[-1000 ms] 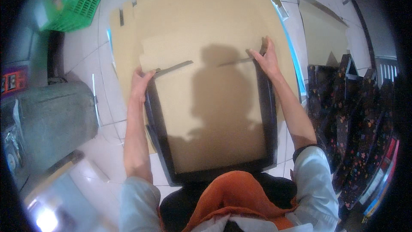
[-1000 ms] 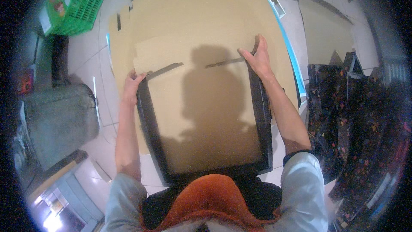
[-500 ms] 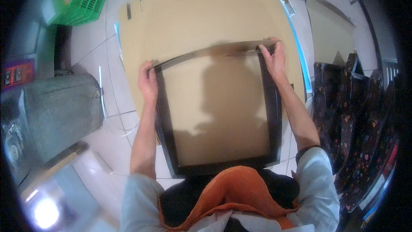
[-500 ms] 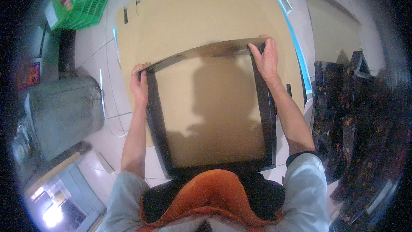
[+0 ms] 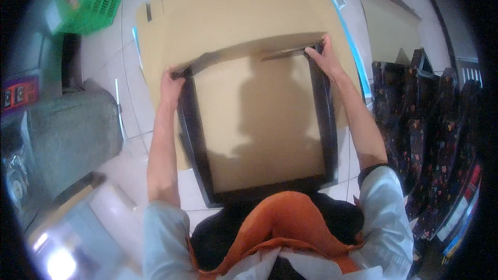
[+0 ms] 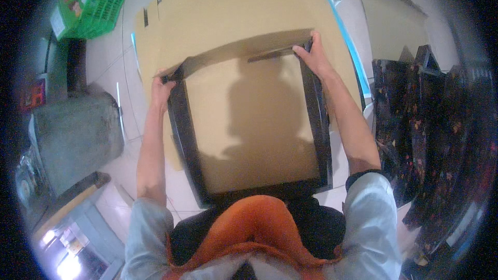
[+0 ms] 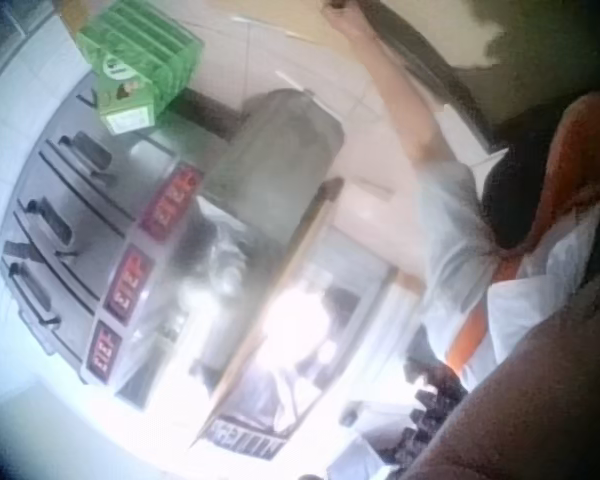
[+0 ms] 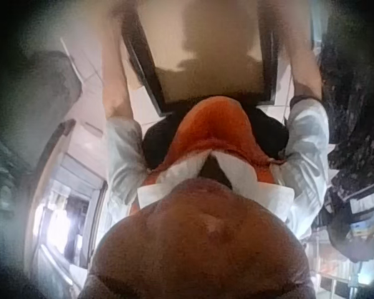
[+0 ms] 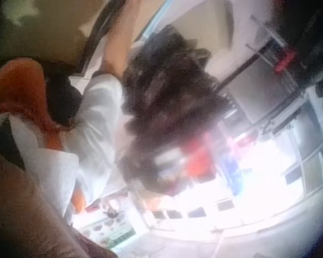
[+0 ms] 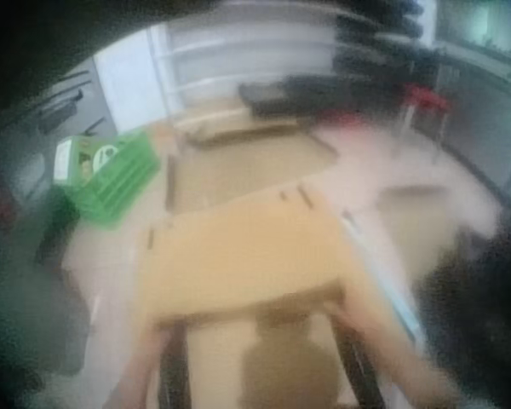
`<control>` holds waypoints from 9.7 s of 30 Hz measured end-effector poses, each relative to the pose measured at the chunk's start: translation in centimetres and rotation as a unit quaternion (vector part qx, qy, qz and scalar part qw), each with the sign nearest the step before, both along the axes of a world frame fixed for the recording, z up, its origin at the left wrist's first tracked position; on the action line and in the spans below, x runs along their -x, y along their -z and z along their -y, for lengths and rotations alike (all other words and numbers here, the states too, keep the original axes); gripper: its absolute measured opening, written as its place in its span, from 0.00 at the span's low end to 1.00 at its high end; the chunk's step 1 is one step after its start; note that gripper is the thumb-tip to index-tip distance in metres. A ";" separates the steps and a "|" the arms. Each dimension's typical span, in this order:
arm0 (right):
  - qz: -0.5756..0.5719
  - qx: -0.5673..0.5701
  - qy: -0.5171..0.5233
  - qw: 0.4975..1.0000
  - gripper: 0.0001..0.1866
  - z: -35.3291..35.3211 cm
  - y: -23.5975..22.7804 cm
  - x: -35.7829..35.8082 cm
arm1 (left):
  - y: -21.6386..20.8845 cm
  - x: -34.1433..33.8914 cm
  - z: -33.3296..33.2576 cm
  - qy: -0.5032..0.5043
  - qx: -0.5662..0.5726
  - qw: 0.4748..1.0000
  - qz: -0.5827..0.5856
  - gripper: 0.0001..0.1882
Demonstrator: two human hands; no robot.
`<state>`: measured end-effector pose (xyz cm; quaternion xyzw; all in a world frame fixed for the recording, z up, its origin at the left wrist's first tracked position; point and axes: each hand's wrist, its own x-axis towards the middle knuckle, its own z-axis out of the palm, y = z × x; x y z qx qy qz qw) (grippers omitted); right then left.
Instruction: The person sits on the floor and assembles rectangular frames by fitting four black plastic strips together. They repeatedly pick up the strips, join them into a square shape, and place the completed frames onto a growing stack to the right.
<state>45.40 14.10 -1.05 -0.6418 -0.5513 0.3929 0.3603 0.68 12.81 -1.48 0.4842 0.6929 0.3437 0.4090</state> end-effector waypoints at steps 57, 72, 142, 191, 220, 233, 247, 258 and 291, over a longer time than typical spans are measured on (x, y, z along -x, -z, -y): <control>0.379 -0.034 -0.379 0.844 0.34 2.0 -5.8 -3.9 | -5.3 -2.6 0.7 0.382 -0.147 0.879 -0.245 0.22; 0.343 0.086 -0.467 0.811 0.22 -5.0 -4.0 -0.6 | -4.2 -8.8 -3.1 0.391 0.012 0.840 -0.376 0.22; -0.180 0.125 0.114 0.969 0.34 28.4 -15.0 -1.6 | -1.7 -0.3 29.6 -0.037 0.160 0.983 0.085 0.31; -0.261 -0.139 0.617 0.730 0.13 50.6 -37.3 -22.3 | -8.8 -11.2 19.7 0.061 0.150 0.950 0.268 0.16; 0.015 0.137 0.120 0.983 0.35 5.9 6.3 -12.5 | 3.3 4.8 14.3 -0.163 0.057 0.934 -0.314 0.17; -0.017 0.185 0.198 0.962 0.15 6.2 3.4 -19.0 | -12.8 4.1 13.4 -0.035 0.122 0.987 0.101 0.20; -0.126 0.248 0.071 0.958 0.25 19.4 -6.4 -12.9 | -5.3 10.0 18.8 -0.031 0.325 0.944 0.041 0.28; 0.260 -0.025 0.068 0.963 0.25 22.5 -0.5 -5.9 | -0.6 0.6 24.0 -0.004 0.066 0.954 -0.292 0.26; 0.351 -0.011 -0.100 0.931 0.35 19.5 -2.9 -0.6 | -7.3 3.9 22.8 0.499 0.058 0.813 -0.294 0.27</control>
